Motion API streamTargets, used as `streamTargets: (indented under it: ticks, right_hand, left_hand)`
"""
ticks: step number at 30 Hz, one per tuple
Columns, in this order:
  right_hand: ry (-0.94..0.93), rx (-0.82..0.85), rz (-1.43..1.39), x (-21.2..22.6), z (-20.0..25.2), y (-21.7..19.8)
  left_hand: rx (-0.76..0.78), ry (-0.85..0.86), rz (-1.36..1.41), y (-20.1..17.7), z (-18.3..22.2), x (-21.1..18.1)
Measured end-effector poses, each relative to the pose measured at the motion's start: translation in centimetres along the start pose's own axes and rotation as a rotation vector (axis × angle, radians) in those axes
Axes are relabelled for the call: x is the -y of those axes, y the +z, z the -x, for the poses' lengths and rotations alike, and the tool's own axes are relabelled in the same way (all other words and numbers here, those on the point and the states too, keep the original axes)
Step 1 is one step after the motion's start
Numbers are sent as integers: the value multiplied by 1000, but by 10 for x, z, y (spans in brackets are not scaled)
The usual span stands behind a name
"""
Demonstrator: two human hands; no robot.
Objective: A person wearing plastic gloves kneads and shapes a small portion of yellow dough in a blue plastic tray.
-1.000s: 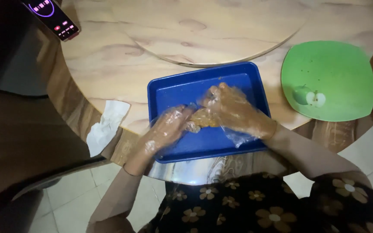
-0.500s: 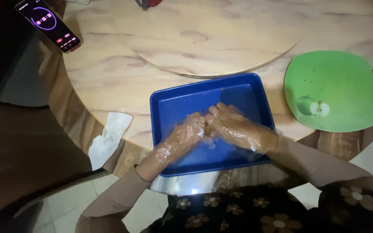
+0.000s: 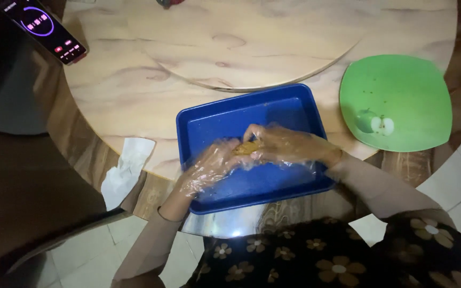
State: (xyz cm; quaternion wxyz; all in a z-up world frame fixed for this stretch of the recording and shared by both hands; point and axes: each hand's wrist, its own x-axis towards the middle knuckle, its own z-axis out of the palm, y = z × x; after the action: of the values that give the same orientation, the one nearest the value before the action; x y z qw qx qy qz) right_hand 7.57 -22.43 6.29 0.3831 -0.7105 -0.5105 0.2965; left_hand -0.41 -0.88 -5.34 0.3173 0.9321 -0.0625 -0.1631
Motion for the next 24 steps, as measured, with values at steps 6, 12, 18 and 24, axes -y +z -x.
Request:
streamTargets:
  ticks: [6, 12, 18, 24]
  right_hand:
    - [150, 24, 322, 3, 8, 8]
    - [340, -126, 159, -46, 10, 29]
    - [726, -403, -357, -52, -4, 31]
    - [744, -481, -377, -60, -20, 29]
  left_hand:
    - [-608, 324, -510, 10, -10, 23]
    - [-44, 122, -342, -25, 14, -47]
    - [-386, 317, -784, 16, -25, -6]
    - [-284, 301, -661, 15, -30, 4]
